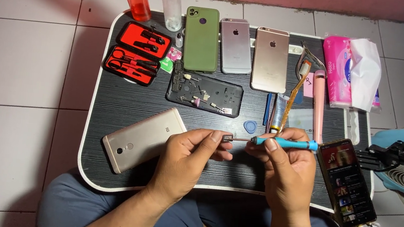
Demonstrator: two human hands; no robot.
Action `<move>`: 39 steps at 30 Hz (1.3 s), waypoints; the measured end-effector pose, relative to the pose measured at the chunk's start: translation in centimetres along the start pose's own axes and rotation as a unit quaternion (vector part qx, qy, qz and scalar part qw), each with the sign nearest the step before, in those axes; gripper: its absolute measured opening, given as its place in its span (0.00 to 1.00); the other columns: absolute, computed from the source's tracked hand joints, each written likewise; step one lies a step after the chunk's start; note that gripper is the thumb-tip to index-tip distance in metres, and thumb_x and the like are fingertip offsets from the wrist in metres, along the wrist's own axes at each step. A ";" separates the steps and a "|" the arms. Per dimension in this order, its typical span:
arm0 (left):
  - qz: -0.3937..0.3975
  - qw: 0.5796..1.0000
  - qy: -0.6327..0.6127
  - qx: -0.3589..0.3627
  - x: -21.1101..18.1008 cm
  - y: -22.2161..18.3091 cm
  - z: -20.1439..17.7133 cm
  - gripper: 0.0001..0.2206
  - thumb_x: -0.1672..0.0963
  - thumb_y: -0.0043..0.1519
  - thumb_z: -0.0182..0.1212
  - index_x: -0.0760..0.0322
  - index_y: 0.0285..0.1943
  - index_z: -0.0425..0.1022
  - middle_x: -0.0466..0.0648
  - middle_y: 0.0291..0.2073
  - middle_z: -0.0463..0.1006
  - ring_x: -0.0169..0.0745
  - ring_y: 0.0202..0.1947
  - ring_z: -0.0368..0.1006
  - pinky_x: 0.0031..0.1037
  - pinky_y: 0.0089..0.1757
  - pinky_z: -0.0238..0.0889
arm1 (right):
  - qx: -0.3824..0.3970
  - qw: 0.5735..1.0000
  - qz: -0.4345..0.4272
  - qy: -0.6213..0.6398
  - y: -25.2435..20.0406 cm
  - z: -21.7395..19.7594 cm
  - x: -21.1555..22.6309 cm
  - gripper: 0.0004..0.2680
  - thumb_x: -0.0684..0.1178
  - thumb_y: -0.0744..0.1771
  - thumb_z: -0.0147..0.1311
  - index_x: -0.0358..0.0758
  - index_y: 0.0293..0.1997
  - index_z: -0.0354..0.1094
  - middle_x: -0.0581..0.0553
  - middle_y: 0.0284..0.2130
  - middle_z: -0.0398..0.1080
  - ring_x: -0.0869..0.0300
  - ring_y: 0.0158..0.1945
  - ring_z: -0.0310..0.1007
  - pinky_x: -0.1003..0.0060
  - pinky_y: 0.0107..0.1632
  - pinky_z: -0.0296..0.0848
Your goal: Cleaning and maintaining internal mobile phone components using a probe, brush, and cleaning cloth.
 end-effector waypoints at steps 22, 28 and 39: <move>0.123 0.988 -0.053 0.077 1.9 0.1 0.0 0.11 0.60 0.62 0.65 0.68 0.53 0.79 0.53 0.39 0.84 0.37 0.39 0.83 0.23 0.48 0.76 | 0.014 0.998 0.031 0.058 -0.4 0.4 -0.3 0.09 0.40 0.66 0.58 0.39 0.46 0.61 0.35 0.35 0.76 0.47 0.33 0.80 0.55 0.45 0.83; 0.157 0.985 -0.012 0.067 1.5 -0.1 0.0 0.10 0.60 0.62 0.65 0.67 0.52 0.80 0.51 0.41 0.82 0.37 0.38 0.84 0.23 0.46 0.77 | 0.030 0.996 0.023 0.075 -0.4 0.4 -0.4 0.08 0.40 0.67 0.58 0.39 0.46 0.61 0.36 0.35 0.76 0.48 0.34 0.80 0.55 0.45 0.83; 0.092 0.990 -0.083 0.075 2.4 0.2 -0.2 0.18 0.59 0.62 0.64 0.67 0.62 0.73 0.54 0.49 0.79 0.40 0.41 0.83 0.24 0.51 0.73 | 0.041 0.994 0.016 0.099 -0.6 0.6 -0.2 0.10 0.38 0.66 0.56 0.38 0.49 0.59 0.32 0.40 0.75 0.46 0.38 0.79 0.52 0.50 0.81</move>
Point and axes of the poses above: each hand's wrist, its own y-axis towards the middle knuckle, its own z-axis out of the palm, x = y × z, the point moved 1 cm from there along y, towards the middle knuckle
